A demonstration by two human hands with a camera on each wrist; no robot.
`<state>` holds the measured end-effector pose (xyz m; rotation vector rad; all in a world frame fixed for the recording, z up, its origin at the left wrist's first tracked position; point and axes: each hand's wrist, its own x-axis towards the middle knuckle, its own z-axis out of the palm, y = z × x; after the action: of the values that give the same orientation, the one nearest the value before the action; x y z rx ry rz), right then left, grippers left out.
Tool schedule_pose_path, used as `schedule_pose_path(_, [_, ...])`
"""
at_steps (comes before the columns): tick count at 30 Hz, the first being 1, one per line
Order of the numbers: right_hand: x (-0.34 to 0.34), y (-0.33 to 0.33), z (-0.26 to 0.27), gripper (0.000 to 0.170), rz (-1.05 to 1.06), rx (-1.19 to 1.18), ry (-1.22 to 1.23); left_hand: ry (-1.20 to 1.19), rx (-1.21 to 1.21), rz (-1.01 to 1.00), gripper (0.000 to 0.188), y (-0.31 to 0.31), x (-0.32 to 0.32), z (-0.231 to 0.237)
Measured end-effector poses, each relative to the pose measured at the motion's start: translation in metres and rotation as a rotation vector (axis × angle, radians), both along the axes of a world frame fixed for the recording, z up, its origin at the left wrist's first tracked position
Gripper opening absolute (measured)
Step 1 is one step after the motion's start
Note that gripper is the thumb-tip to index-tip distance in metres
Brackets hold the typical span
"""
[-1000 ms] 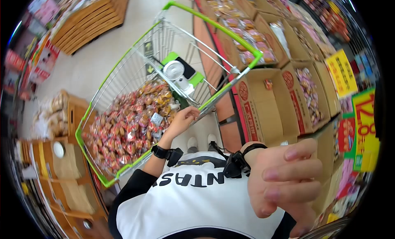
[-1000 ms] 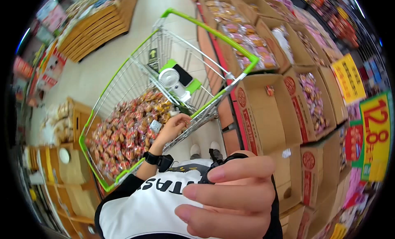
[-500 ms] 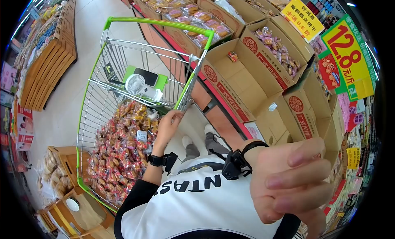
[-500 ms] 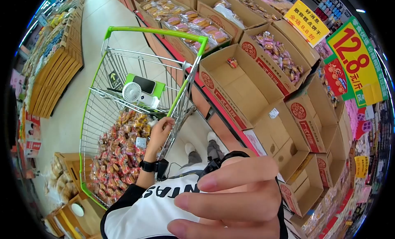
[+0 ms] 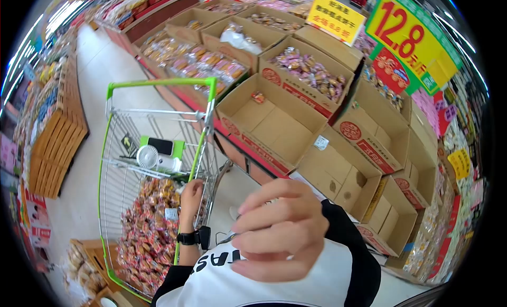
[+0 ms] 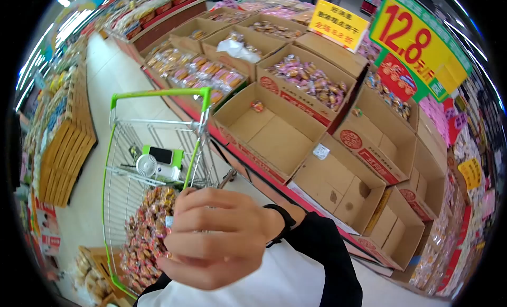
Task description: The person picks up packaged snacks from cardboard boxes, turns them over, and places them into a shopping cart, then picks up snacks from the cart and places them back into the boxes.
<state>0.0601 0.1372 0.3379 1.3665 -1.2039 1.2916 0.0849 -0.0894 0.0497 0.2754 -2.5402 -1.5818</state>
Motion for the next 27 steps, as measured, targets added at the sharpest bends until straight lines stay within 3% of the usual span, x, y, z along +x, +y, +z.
schedule_pose_path(2, [-0.006, 0.016, -0.002, 0.026, -0.040, 0.024, -0.004, -0.050, -0.197, 0.033, 0.016, 0.006, -0.008, 0.009])
schedule_pose_path(5, [-0.016, 0.043, -0.008, 0.025, -0.069, 0.040, -0.010, -0.230, -0.147, 0.092, 0.015, 0.024, -0.027, 0.031])
schedule_pose_path(6, [-0.018, 0.054, -0.010, 0.023, -0.076, 0.090, -0.043, 0.001, -0.195, 0.077, 0.014, 0.023, -0.034, 0.004])
schedule_pose_path(9, [-0.026, 0.085, -0.018, 0.021, -0.113, 0.192, -0.096, -0.082, -0.119, -0.014, 0.015, 0.060, -0.057, 0.008])
schedule_pose_path(17, [-0.040, 0.139, -0.052, 0.025, -0.307, 0.281, -0.352, -0.029, 0.058, -0.491, 0.035, 0.172, -0.085, 0.041])
schedule_pose_path(24, [-0.064, 0.172, -0.076, 0.020, -0.505, 0.242, -0.457, 0.219, -0.097, -0.503, 0.022, 0.231, -0.114, 0.055])
schedule_pose_path(27, [-0.072, 0.188, -0.086, 0.016, -0.609, 0.282, -0.609, 0.107, -0.161, -0.553, 0.020, 0.234, -0.132, 0.044])
